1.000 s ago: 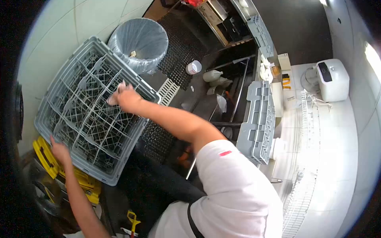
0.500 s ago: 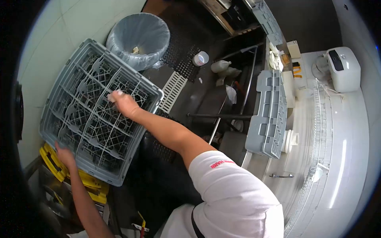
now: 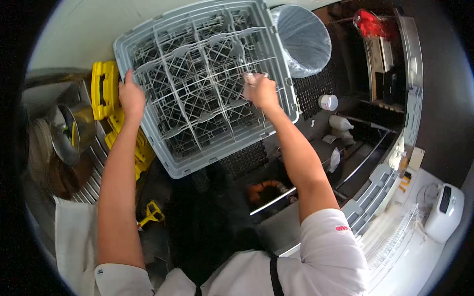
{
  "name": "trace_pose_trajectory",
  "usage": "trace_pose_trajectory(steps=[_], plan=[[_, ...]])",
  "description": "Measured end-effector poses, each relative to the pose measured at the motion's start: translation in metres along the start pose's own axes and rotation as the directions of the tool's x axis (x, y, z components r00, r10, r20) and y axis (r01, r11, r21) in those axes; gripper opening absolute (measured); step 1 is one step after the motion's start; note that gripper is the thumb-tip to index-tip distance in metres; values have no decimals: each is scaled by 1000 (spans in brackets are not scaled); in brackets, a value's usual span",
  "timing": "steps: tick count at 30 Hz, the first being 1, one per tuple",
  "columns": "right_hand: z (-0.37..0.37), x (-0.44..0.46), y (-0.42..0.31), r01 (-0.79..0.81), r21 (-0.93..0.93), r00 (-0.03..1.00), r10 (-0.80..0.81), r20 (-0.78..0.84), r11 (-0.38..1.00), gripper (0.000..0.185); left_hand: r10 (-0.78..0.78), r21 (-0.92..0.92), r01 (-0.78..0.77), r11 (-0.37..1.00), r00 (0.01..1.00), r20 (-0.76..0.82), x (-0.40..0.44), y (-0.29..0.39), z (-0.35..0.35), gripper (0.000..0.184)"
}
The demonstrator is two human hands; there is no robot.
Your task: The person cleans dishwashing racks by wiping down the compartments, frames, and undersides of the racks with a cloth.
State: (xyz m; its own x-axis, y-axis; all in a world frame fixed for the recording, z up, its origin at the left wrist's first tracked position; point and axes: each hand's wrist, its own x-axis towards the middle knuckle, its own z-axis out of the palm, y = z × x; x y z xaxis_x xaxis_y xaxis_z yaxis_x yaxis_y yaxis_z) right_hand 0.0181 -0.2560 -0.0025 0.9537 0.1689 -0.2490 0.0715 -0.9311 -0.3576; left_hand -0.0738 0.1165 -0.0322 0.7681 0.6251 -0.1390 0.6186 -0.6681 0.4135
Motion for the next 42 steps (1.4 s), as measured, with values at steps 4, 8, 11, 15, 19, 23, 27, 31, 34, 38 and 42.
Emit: trace_pose_trajectory(steps=[4,8,11,15,19,23,27,31,34,38,42], plan=[[-15,-11,2,44,-45,999,-45,-22,998,23,45,-27,-47,999,997,-61,-1,-1,2,52],[35,24,-1,144,-318,989,-150,4,937,28,18,-8,-18,1000,999,-36,-1,-1,2,48],[37,33,-17,-184,-358,981,192,-14,915,29,14,-9,-14,1000,999,-36,0,1,-1,47],[16,26,7,37,-289,995,-7,104,957,41,17,-20,-18,1000,999,-33,1,1,-1,48],[9,16,-6,-19,-241,996,38,75,970,39,19,-27,-20,999,999,-37,0,-2,3,48],[33,62,-16,-79,-338,990,113,82,938,38,-3,-28,2,1000,1000,-25,0,2,-1,48],[13,35,-16,-59,-195,998,57,-12,979,41,-14,-43,14,999,1000,-13,-1,1,-1,47],[24,51,-9,-83,-248,996,91,20,965,34,-47,-66,47,997,999,9,-1,3,-1,45],[43,62,-15,-137,-287,990,140,-12,948,34,-43,-96,40,995,998,-34,2,1,0,53],[13,18,-28,-14,-187,998,1,-69,982,26,-19,-99,16,995,999,-26,0,0,0,47],[26,41,-16,-52,-307,998,61,19,950,29,-29,-97,28,995,1000,-4,-1,-1,3,45]])
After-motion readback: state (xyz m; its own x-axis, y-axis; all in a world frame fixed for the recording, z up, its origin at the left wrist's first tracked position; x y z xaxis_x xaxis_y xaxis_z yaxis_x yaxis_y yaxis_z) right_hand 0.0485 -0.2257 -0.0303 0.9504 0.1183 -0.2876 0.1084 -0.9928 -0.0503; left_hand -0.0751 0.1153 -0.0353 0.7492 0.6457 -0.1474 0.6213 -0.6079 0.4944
